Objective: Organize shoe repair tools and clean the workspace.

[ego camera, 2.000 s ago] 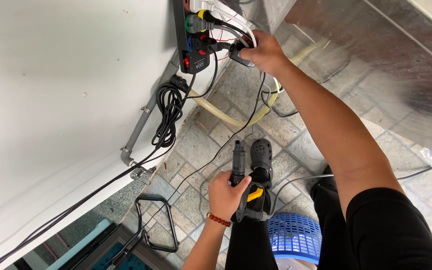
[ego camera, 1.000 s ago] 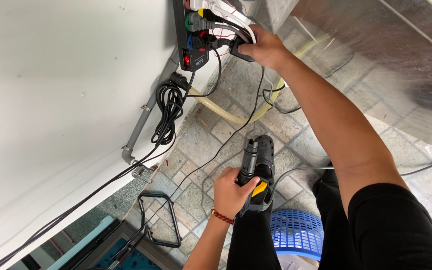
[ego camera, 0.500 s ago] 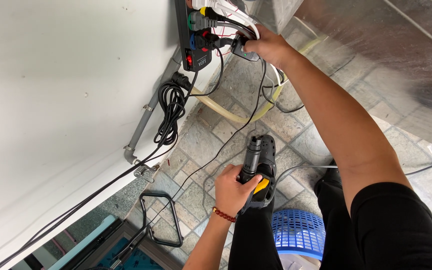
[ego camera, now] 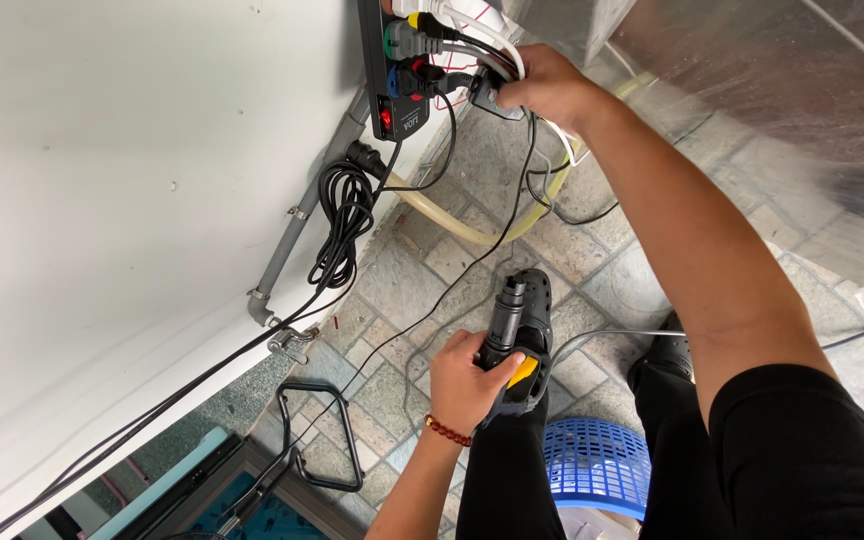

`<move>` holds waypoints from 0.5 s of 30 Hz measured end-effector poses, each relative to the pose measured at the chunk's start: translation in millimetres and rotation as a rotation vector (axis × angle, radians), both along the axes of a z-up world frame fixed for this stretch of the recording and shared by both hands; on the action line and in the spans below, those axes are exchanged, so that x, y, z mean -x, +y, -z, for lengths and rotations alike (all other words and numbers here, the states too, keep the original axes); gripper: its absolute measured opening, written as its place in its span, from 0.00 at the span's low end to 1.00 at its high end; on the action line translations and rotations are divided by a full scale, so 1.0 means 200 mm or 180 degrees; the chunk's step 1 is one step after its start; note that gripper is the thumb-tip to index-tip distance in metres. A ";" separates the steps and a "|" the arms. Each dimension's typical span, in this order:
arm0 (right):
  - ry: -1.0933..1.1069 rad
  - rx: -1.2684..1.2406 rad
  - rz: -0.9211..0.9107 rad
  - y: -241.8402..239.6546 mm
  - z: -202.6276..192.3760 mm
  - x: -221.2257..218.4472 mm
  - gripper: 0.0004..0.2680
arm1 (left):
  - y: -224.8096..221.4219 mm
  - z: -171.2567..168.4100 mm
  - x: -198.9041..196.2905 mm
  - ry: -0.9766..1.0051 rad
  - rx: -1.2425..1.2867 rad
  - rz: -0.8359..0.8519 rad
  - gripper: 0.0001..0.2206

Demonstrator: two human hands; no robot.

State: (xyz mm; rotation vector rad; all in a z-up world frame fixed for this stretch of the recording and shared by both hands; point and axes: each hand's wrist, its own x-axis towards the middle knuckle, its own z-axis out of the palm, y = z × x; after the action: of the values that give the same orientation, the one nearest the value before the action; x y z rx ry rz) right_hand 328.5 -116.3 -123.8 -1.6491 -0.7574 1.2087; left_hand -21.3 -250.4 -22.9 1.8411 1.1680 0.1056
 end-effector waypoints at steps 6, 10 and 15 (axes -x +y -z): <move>0.0003 -0.0261 -0.0508 -0.01 0.09 -0.05 0.15 | 0.00 -0.02 -0.02 -0.0064 -0.0020 0.0018 0.17; -0.0023 -0.0206 -0.0440 -0.01 0.08 -0.05 0.16 | -0.01 -0.01 -0.02 -0.0098 -0.0022 0.0051 0.17; -0.0055 -0.0116 -0.0505 -0.01 0.12 -0.07 0.18 | -0.01 -0.02 -0.01 -0.0113 -0.0007 0.0062 0.17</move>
State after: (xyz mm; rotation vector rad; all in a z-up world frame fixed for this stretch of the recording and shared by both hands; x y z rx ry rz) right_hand 341.9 -118.6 -147.4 -1.5956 -0.9301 1.2844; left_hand -18.3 -253.2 -18.8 1.8449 1.1256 0.1280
